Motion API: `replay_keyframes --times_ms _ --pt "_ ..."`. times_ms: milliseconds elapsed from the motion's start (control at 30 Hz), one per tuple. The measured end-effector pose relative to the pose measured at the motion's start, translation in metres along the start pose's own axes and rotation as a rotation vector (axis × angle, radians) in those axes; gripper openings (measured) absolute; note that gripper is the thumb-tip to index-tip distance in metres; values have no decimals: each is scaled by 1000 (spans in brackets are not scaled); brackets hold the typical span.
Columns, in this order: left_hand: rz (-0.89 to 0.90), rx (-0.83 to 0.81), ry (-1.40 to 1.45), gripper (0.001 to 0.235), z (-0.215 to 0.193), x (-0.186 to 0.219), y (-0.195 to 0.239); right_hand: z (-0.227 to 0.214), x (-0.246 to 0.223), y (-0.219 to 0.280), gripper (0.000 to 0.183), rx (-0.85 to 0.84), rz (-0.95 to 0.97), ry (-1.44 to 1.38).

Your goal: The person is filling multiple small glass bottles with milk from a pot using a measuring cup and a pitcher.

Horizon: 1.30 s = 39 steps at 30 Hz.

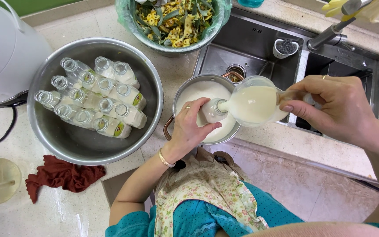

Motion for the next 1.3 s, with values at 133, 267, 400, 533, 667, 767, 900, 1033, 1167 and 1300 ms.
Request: replay_keyframes --times_ms 133,267,400,533,667,767,900,1033,1167,1300 --pt "10 4 -1 73 0 1 2 -1 -2 1 25 2 -19 15" --pt "7 12 -3 73 0 1 4 0 -3 0 25 -23 -20 46" --pt "-1 14 5 72 0 2 5 -2 -8 -2 24 -18 -27 28" --pt "1 24 8 71 -2 2 5 0 -3 0 25 -16 -37 34" --pt "-3 36 3 72 -4 0 5 1 1 1 26 -1 -37 24" --pt "-33 54 45 71 -12 2 6 7 11 8 30 26 -2 -126" --pt "-161 57 233 67 -49 10 14 44 52 22 36 174 -4 -736" --pt "-205 135 278 66 -128 22 46 112 101 42 36 217 94 -851" --pt "-291 335 58 66 -206 30 89 178 130 54 31 260 200 -916" --pt "-717 581 143 66 -246 -3 119 210 118 43 26 228 145 -666"
Point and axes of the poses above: each hand's wrist, its own y-axis away from the middle knuckle, its own z-axis out of the palm, x = y × z, the point moved 5 cm from there along -y, towards the middle knuckle, and after that the axes turned 7 degrees about -z, right-handed, at the moved point
